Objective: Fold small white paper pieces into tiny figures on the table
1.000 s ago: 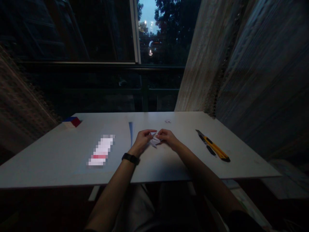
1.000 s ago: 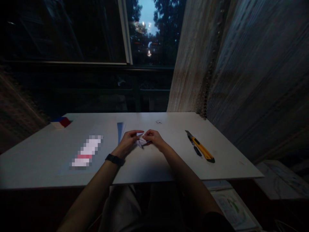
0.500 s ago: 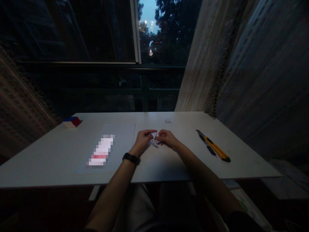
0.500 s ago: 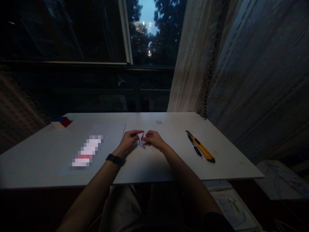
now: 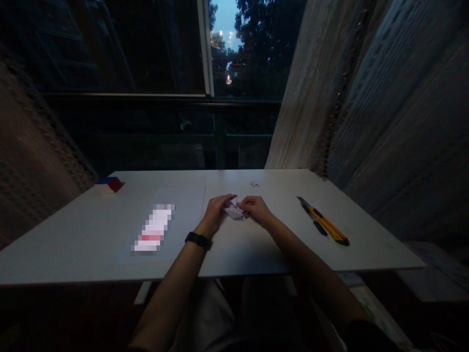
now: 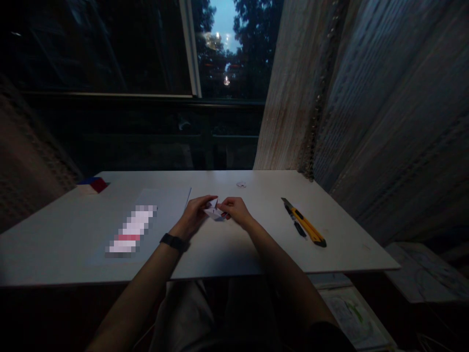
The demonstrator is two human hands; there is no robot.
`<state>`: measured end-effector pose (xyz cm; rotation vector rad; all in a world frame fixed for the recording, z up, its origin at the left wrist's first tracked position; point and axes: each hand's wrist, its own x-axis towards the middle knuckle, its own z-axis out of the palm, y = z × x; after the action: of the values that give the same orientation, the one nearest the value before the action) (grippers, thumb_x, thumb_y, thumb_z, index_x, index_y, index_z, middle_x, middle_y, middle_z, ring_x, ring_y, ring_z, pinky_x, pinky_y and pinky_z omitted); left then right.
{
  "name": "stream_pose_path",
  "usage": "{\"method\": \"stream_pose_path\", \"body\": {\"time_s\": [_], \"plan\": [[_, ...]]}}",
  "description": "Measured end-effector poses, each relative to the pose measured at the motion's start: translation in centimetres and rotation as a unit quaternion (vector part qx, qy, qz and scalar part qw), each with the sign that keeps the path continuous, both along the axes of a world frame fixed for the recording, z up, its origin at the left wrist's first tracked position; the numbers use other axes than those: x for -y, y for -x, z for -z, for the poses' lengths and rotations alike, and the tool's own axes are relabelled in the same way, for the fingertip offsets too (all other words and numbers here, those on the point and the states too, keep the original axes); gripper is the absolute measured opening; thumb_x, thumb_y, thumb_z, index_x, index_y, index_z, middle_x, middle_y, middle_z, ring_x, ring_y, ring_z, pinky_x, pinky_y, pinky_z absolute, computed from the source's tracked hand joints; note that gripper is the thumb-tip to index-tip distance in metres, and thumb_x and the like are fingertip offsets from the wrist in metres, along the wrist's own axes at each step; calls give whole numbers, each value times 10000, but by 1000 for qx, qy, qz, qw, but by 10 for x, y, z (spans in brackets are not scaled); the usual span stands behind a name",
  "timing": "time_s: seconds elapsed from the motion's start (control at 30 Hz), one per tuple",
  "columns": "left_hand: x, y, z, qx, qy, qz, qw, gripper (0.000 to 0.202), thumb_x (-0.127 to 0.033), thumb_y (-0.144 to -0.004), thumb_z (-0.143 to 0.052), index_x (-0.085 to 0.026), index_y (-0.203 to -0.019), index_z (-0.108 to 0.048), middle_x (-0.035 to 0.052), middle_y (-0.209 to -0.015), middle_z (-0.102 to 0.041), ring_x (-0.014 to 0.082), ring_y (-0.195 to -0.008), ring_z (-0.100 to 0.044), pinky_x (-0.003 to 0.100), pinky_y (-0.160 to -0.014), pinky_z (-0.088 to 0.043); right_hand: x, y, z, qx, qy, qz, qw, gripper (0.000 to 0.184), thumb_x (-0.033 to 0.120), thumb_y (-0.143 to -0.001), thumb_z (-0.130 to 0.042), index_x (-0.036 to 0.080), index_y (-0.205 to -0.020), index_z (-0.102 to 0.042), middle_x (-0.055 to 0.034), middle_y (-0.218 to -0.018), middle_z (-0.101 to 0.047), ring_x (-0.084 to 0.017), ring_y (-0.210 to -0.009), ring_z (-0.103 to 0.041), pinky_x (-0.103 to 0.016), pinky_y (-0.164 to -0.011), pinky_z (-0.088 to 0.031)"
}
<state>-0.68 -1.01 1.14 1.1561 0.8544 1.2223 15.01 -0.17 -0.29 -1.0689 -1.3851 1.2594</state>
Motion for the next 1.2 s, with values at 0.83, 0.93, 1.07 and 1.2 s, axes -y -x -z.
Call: {"method": "stream_pose_path", "body": {"time_s": [0.83, 0.93, 1.07, 1.2], "plan": [[0, -2, 1, -47, 30, -81, 995, 312, -319, -495, -782, -109, -708, -698, 67, -688, -673, 126, -599, -565, 250, -583, -410, 3, -2, -2, 120, -116, 22, 986, 265, 399, -635, -671, 135, -638, -687, -34, -583, -649, -127, -547, -548, -243, -561, -413], [-2, -3, 1, -78, 9, -111, 991, 294, -324, -486, -779, -103, -661, -694, 55, -624, -657, 113, -565, -541, 240, -563, -398, 3, -2, -1, 120, -114, 25, 986, 264, 394, -633, -667, 131, -625, -685, -37, -566, -646, -127, -529, -543, -241, -543, -406], [-3, -4, 3, -115, -22, -135, 984, 292, -345, -492, -769, -101, -633, -691, 41, -563, -635, 108, -518, -516, 238, -529, -383, 3, -1, 0, 117, -118, 13, 986, 258, 391, -641, -661, 135, -654, -688, -30, -575, -642, -124, -532, -538, -240, -538, -399], [-2, -4, 3, -127, -36, -118, 984, 321, -372, -511, -760, -104, -677, -703, 60, -636, -666, 123, -565, -549, 239, -545, -403, 0, -1, 4, 98, -110, 50, 988, 265, 397, -613, -680, 132, -631, -683, -26, -561, -630, -119, -522, -521, -241, -526, -390]]}}
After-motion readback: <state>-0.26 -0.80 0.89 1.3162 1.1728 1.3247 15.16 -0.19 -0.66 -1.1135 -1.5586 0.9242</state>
